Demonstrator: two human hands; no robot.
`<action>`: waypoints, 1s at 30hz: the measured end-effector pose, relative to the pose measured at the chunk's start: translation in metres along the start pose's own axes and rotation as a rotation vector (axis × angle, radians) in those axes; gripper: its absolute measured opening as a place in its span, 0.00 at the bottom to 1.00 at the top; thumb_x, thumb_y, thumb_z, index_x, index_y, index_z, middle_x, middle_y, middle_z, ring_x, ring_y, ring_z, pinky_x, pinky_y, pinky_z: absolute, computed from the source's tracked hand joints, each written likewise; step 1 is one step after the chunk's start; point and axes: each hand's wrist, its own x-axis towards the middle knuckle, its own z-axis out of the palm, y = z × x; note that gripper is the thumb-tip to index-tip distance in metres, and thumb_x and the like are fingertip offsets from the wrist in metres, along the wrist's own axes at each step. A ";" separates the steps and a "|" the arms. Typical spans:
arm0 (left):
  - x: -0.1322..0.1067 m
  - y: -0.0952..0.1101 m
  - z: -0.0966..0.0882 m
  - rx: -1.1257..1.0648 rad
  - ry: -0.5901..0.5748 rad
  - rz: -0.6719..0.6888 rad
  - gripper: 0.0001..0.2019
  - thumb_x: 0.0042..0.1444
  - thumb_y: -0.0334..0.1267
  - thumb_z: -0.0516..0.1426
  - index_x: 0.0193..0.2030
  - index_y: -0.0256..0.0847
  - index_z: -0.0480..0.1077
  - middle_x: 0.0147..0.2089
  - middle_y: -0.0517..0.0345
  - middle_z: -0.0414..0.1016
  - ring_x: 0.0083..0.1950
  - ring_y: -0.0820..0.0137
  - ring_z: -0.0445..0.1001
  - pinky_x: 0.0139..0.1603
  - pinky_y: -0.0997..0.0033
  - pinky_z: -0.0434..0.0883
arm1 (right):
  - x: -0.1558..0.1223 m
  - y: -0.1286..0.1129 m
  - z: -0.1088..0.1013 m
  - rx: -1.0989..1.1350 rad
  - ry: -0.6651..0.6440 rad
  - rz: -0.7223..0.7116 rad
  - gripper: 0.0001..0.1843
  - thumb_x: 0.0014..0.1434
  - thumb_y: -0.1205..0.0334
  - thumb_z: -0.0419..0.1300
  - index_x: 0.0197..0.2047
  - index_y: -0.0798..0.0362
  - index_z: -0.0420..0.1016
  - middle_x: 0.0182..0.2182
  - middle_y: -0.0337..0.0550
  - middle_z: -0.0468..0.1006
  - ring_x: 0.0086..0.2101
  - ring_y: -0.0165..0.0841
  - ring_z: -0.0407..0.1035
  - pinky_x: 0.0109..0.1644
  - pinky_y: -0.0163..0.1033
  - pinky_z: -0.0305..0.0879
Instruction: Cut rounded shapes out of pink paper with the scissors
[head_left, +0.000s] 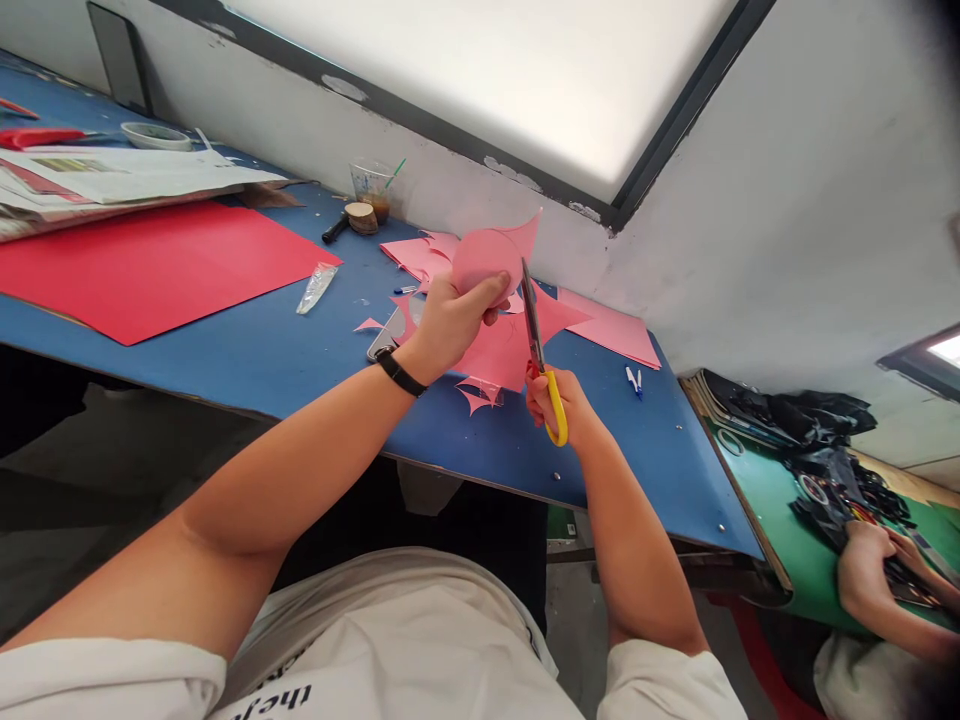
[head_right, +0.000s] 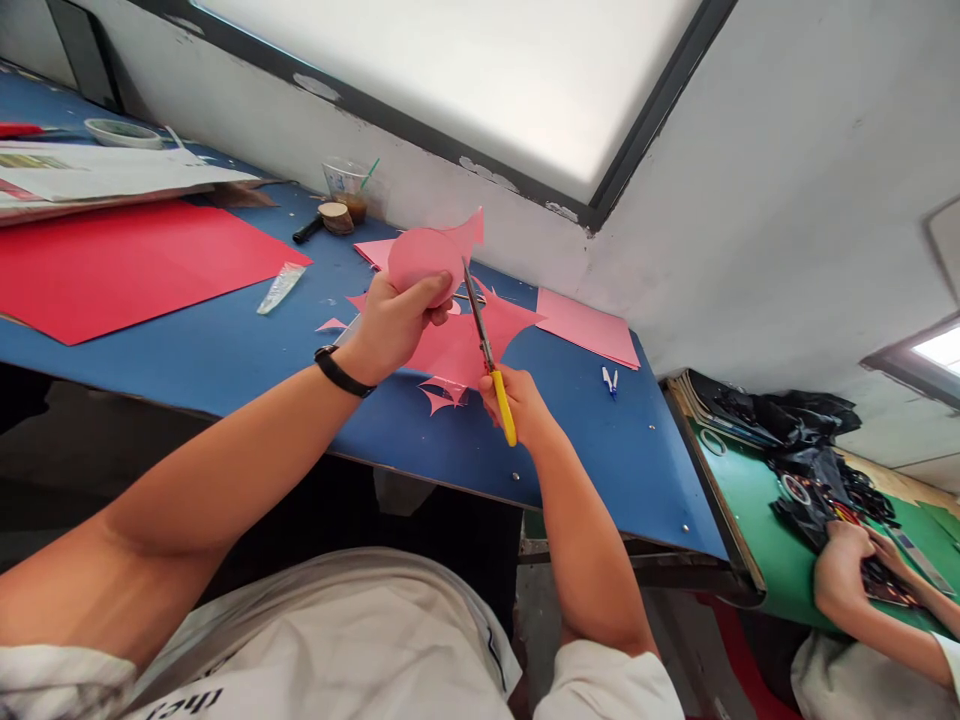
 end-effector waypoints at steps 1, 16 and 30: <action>0.000 0.000 0.000 0.000 0.001 0.000 0.17 0.66 0.38 0.70 0.27 0.41 0.72 0.26 0.61 0.70 0.27 0.75 0.68 0.30 0.73 0.70 | 0.000 0.001 0.000 0.000 -0.002 -0.003 0.49 0.58 0.03 0.60 0.34 0.46 0.66 0.22 0.34 0.64 0.20 0.31 0.60 0.22 0.38 0.65; 0.006 -0.010 -0.004 0.042 0.002 0.056 0.26 0.67 0.51 0.75 0.27 0.42 0.71 0.25 0.62 0.69 0.28 0.74 0.71 0.29 0.72 0.69 | 0.001 0.006 -0.001 -0.004 -0.005 -0.001 0.49 0.58 0.02 0.58 0.36 0.46 0.66 0.22 0.33 0.63 0.20 0.31 0.59 0.22 0.39 0.65; 0.004 -0.010 -0.006 0.105 -0.024 0.081 0.21 0.66 0.47 0.73 0.27 0.42 0.74 0.25 0.61 0.71 0.27 0.74 0.68 0.30 0.71 0.69 | 0.001 0.002 0.000 -0.006 -0.004 0.005 0.43 0.64 0.10 0.62 0.36 0.46 0.66 0.23 0.34 0.65 0.21 0.32 0.60 0.23 0.39 0.66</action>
